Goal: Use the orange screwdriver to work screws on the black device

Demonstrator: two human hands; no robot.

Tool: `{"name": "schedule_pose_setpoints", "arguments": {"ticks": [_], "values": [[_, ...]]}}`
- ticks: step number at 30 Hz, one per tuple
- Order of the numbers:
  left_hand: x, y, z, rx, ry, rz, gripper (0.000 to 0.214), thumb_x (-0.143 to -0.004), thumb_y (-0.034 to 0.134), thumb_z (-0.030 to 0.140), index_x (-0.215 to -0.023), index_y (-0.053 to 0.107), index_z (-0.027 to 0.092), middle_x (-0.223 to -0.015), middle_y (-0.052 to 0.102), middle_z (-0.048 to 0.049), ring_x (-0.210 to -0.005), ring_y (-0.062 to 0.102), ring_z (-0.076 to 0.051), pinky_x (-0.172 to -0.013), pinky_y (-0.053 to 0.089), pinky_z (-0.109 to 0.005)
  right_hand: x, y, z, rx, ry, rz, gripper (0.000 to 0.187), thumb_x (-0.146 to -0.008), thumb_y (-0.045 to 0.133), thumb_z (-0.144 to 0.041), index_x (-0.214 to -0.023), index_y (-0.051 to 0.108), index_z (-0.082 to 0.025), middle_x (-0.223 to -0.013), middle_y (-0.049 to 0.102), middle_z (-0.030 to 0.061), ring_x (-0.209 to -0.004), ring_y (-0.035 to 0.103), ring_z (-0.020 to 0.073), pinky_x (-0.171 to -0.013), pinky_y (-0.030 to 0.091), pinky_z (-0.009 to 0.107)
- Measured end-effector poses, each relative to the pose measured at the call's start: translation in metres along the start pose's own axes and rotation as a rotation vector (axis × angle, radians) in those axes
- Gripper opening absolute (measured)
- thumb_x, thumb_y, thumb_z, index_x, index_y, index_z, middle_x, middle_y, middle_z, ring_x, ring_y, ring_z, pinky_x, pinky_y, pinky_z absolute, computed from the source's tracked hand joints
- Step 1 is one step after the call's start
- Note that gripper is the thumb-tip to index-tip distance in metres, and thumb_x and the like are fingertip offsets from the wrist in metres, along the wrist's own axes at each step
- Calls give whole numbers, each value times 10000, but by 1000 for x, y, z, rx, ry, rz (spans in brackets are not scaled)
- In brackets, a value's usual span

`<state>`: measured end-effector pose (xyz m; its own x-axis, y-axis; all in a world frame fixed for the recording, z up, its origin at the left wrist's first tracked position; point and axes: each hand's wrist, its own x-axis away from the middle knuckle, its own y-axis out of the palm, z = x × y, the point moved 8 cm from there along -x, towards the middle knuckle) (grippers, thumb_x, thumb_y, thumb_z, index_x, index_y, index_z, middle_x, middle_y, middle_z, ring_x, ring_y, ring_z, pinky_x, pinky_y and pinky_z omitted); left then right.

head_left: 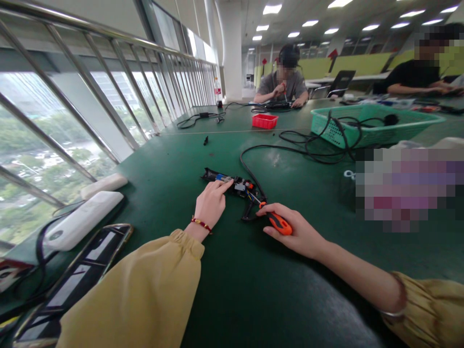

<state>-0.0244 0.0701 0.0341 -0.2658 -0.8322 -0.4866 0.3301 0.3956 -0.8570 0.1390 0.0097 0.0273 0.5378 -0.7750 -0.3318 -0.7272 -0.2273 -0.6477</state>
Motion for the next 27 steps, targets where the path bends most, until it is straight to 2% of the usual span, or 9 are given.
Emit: {"name": "schedule_pose_setpoints", "arguments": {"ticks": [4, 7, 10, 13, 16, 19, 23, 25, 27], "values": [[-1, 1, 4, -1, 25, -24, 479, -764, 364, 25, -1196, 478, 195, -1137, 566, -17, -1031, 502, -161, -909, 424, -282, 0, -2, 0, 4, -8, 18, 261, -805, 532, -343, -1031, 501, -217, -1011, 582, 62, -933, 563, 172, -837, 437, 310], [1, -3, 2, -117, -53, 0, 291, -804, 409, 132, -1065, 535, 158, -1014, 596, -53, -921, 538, -189, -790, 466, -301, 1, -4, -1, -5, -16, 34, 252, -802, 537, -336, -1023, 507, -219, -1007, 591, 62, -928, 569, 173, -830, 441, 310], [5, -2, 3, -256, -90, -50, 174, -821, 441, 204, -894, 591, 155, -908, 591, -71, -851, 542, -211, -675, 468, -306, 1, -7, -1, -34, -27, 74, 248, -804, 539, -312, -1031, 506, -219, -982, 605, 56, -911, 580, 165, -816, 447, 299], [6, 3, 5, -326, -66, -119, 174, -823, 446, 152, -798, 617, 165, -879, 589, -67, -827, 543, -205, -643, 459, -295, 3, -11, -2, -76, -42, 130, 243, -805, 539, -289, -1034, 508, -215, -926, 620, 46, -864, 594, 155, -796, 456, 289], [7, 4, 4, -320, -57, -130, 181, -823, 453, 120, -787, 625, 163, -861, 594, -64, -801, 552, -198, -625, 462, -290, 4, -12, -2, -106, -50, 153, 251, -801, 545, -278, -1040, 513, -210, -884, 622, 39, -813, 600, 147, -772, 462, 281], [5, 4, 8, -144, -6, -79, 149, -828, 481, 146, -846, 628, 167, -863, 609, -52, -819, 567, -190, -673, 475, -295, 5, -12, -1, -125, -37, 161, 253, -805, 542, -269, -1047, 513, -204, -865, 613, 33, -784, 594, 139, -745, 459, 270], [-1, -4, 19, 274, 63, 83, 142, -821, 517, 189, -917, 621, 190, -907, 645, -28, -850, 593, -161, -763, 480, -290, 3, -10, 0, -164, -19, 158, 250, -820, 522, -260, -1061, 498, -198, -837, 601, 21, -738, 578, 124, -697, 443, 252], [-6, -5, 19, 458, 14, 151, 123, -803, 544, 211, -890, 629, 194, -889, 661, -16, -799, 609, -143, -742, 492, -274, 2, -10, 1, -182, -11, 160, 255, -825, 516, -262, -1069, 489, -193, -827, 597, 17, -720, 572, 119, -681, 436, 246], [-10, -1, 15, 597, -94, 191, 102, -775, 576, 224, -850, 636, 187, -850, 671, -9, -745, 615, -130, -681, 499, -249, 1, -10, 3, -189, 1, 168, 264, -829, 511, -266, -1080, 483, -188, -824, 596, 18, -713, 568, 116, -672, 431, 242]]}}
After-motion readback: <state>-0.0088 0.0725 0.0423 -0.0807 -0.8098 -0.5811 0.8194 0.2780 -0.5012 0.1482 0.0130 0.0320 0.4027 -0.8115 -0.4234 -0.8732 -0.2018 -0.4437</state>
